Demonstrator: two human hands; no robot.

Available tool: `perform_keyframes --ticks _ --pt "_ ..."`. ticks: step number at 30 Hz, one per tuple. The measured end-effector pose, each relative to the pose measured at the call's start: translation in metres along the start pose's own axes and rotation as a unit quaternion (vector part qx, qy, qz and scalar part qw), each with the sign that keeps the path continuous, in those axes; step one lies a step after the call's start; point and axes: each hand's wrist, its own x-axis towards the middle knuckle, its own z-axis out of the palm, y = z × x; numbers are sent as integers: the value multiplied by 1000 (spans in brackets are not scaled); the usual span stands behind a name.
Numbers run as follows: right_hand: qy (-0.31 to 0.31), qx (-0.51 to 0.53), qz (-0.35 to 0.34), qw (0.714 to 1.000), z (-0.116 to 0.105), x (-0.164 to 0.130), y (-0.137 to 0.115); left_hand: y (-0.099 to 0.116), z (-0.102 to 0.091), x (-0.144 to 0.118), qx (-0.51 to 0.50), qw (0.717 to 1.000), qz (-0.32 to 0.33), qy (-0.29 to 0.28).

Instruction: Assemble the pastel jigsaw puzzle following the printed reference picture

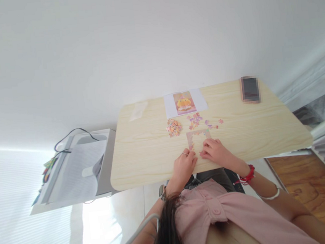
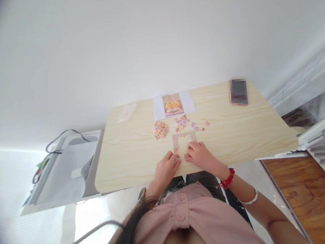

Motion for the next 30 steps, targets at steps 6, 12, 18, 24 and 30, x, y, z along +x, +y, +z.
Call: perform_keyframes --ticks 6,12,18,24,30 --pt "35 18 42 998 -3 -7 -3 2 0 3 15 1000 4 5" --pt "51 19 41 998 9 -9 -9 11 0 8 15 1000 10 -8" --pt "75 0 61 995 5 -10 2 13 0 11 14 1000 13 -5" --pt "145 -32 140 979 -19 -3 57 5 -7 16 25 999 2 28" --pt "144 -61 173 972 -24 14 95 -5 -21 30 23 996 -11 87"
